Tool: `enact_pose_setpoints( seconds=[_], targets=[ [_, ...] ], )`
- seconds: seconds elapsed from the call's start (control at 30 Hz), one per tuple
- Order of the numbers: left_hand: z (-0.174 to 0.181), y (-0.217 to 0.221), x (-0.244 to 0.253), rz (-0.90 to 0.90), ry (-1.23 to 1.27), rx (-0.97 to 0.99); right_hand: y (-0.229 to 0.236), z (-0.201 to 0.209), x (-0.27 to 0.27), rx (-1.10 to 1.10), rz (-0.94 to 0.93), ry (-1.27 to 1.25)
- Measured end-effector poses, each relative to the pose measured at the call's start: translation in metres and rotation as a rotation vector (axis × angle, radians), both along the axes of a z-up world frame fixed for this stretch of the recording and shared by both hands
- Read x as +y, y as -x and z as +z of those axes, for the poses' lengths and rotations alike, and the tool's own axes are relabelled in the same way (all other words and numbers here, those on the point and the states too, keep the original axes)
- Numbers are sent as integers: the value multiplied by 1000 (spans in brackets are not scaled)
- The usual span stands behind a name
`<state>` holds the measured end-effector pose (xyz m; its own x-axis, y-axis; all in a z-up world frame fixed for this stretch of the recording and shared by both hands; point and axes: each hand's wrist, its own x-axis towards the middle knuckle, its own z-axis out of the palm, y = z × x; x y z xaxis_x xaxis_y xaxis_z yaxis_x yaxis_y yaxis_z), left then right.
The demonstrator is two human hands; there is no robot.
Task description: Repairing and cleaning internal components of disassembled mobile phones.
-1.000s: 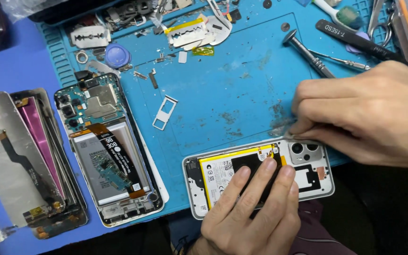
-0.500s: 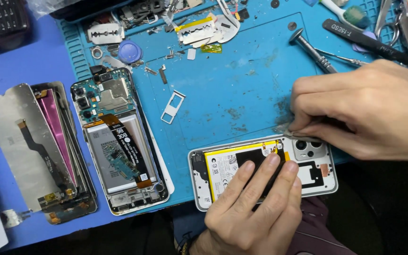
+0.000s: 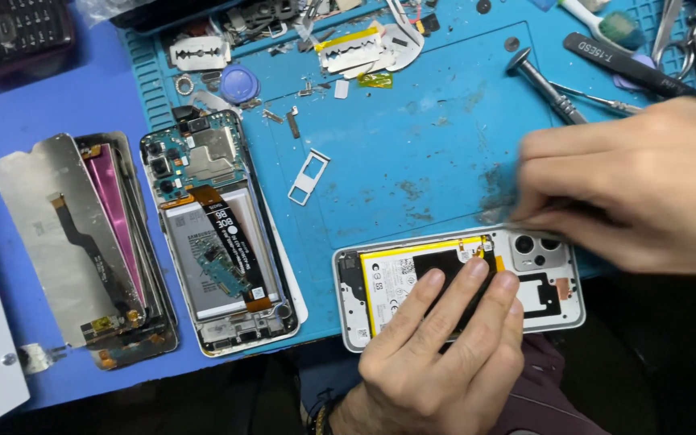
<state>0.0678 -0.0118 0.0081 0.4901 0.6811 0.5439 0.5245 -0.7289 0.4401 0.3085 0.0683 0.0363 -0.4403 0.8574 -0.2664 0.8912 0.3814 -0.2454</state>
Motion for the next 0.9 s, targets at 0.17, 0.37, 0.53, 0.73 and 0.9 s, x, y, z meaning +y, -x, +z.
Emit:
enact_pose_setpoints(
  seconds=[0.17,0.37,0.53,0.73,0.9],
  targets=[
    [0,2,1,-5,-25,11,-4,0,-9,173,-31,1],
    [-2,1,0,-11,-45,-1,16,1,4,93,109,35],
    [1,6,0,-24,-22,-17,18,4,-1,172,2,3],
    [-2,6,-1,-25,-17,-23,7,1,-14,213,-32,-11],
    [-5,3,-2,-31,-18,-20,20,7,-11,140,176,-131]
  ],
)
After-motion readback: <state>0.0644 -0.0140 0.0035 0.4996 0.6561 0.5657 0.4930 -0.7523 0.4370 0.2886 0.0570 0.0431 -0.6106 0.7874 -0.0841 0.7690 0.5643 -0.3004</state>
